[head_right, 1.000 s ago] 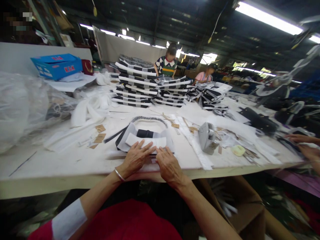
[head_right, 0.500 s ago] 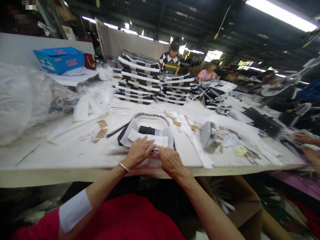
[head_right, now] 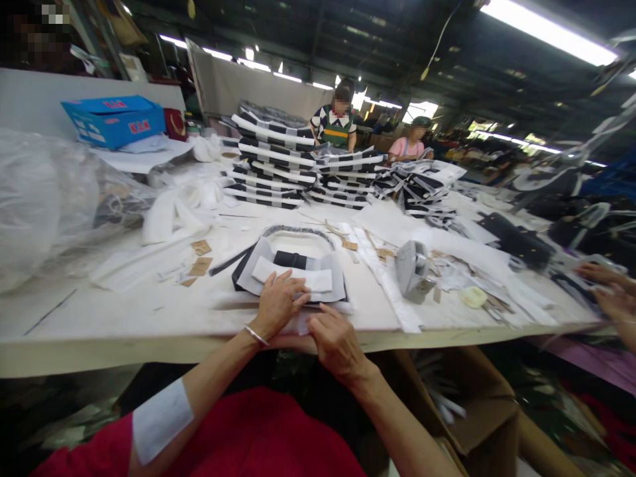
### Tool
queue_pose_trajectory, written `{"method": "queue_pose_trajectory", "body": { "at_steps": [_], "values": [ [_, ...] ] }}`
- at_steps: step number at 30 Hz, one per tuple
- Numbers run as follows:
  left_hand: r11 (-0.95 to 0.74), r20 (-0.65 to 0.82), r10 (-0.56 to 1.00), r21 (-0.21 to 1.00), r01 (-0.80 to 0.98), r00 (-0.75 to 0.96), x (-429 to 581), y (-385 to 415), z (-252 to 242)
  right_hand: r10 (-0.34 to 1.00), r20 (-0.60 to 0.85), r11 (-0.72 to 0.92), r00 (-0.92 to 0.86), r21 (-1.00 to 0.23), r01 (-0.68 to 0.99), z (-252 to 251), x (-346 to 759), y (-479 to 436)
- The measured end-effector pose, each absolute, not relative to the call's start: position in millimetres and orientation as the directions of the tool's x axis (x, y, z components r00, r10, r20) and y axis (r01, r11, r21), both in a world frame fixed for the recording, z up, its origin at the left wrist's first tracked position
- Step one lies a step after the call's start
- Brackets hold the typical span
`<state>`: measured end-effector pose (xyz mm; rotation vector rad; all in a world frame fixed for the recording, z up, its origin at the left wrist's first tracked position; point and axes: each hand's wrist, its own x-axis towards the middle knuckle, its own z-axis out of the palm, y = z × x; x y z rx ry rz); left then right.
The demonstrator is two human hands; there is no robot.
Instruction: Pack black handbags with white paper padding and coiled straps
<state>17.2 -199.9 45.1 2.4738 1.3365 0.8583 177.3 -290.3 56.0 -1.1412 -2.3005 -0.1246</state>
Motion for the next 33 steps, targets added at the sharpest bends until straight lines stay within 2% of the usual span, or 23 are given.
{"method": "queue_pose_trajectory", "body": {
  "at_steps": [5,12,16,20,23,27,33],
  "values": [
    [-0.586,0.406,0.803,0.402,0.704,0.437,19,-199,41,0.736,0.491,0.621,-0.465,-0.218,0.753,47,172,-307],
    [-0.595,0.405,0.794,0.369,0.714,0.453,19,-202,41,0.730,0.461,0.615,-0.504,-0.124,0.778,82,170,-281],
    [-0.593,0.404,0.796,0.374,0.713,0.451,18,-204,41,0.835,0.282,0.521,-0.473,-0.130,0.843,99,169,-253],
    [-0.577,0.405,0.809,0.412,0.705,0.425,17,-204,41,0.948,0.096,0.316,-0.304,-0.166,0.934,105,177,-221],
    [-0.589,0.425,0.800,0.425,0.687,0.423,17,-205,41,0.979,0.018,0.199,-0.201,-0.244,0.949,104,187,-201],
    [-0.597,0.450,0.793,0.441,0.670,0.411,18,-206,40,0.986,-0.009,0.148,-0.165,-0.389,0.909,96,195,-186],
    [-0.580,0.473,0.801,0.460,0.672,0.368,22,-206,37,0.994,-0.079,-0.001,-0.073,-0.681,0.733,77,203,-182]
  ]
}}
